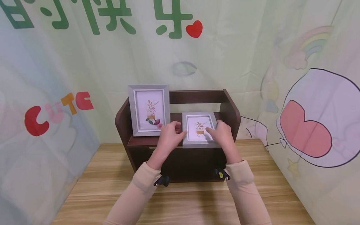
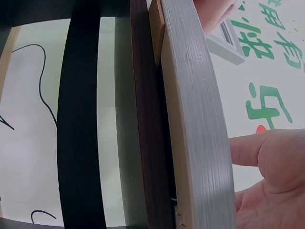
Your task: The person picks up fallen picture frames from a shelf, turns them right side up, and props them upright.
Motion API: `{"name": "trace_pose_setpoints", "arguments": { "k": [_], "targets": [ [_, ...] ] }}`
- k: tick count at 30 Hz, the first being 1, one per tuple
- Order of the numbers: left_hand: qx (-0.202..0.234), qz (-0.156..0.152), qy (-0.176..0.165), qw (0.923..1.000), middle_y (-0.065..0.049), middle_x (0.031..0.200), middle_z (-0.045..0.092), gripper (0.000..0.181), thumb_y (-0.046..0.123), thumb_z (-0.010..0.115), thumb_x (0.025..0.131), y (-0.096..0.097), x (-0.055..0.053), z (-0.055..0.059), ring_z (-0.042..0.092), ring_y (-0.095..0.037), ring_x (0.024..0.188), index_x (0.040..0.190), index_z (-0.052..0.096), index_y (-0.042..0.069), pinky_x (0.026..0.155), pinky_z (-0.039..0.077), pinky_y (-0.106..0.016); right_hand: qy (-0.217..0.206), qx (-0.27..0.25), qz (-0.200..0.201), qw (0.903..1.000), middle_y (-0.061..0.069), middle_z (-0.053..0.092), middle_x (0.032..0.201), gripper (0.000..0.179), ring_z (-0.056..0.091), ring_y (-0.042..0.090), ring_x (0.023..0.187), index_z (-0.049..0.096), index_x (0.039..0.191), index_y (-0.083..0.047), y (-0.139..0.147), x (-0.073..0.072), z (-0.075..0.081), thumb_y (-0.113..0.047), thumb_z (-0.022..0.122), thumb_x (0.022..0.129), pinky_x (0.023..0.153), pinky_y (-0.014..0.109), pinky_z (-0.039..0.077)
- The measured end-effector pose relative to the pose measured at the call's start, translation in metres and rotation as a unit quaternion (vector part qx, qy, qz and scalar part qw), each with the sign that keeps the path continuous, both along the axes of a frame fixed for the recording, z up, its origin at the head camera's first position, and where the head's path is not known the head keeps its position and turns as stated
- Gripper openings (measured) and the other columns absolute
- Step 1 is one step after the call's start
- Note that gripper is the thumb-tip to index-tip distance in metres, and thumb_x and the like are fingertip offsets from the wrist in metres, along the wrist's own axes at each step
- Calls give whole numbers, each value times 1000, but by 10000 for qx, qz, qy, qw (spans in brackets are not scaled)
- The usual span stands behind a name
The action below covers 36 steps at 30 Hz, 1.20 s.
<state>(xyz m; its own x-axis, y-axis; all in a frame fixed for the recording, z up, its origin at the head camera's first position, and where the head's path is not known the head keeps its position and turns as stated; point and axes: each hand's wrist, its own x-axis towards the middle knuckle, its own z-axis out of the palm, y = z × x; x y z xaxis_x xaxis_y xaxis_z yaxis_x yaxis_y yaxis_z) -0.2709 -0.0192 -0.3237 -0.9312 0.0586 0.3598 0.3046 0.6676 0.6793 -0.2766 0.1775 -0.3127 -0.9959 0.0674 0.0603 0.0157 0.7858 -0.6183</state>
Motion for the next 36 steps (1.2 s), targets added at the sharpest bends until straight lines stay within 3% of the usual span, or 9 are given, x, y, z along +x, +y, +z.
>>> {"name": "trace_pose_setpoints", "arguments": {
  "k": [9, 22, 30, 36],
  "targets": [
    [251, -125, -32, 9996, -19, 102, 70, 34, 13, 72, 82, 2, -6, -11, 68, -27, 95, 109, 63, -6, 82, 56, -37, -136, -225, -63, 9996, 32, 31, 146, 69, 38, 42, 130, 26, 143, 12, -1, -2, -2, -28, 55, 94, 109, 54, 32],
    [742, 75, 183, 9970, -14, 93, 73, 25, 12, 73, 80, 1, -10, -15, 70, -24, 88, 100, 68, -3, 80, 56, -37, 0, -655, -228, 9976, 31, 30, 147, 69, 37, 40, 131, 23, 144, 12, -8, -3, -6, -26, 53, 95, 110, 53, 31],
    [1214, 153, 253, 9922, -16, 94, 72, 23, 7, 72, 80, 3, -11, -17, 70, -25, 88, 100, 68, -4, 78, 57, -36, 310, -887, -561, 9940, 29, 34, 146, 62, 38, 38, 132, 28, 143, 10, -11, -2, -7, -21, 52, 95, 111, 50, 30],
    [1524, 161, 338, 9876, -17, 97, 71, 24, 4, 71, 80, 4, -12, -17, 69, -26, 89, 103, 67, -4, 79, 57, -36, 507, -1372, -686, 9869, 25, 33, 149, 55, 38, 36, 132, 30, 145, 5, -13, -2, -9, -15, 47, 97, 112, 50, 29]
  ]
}}
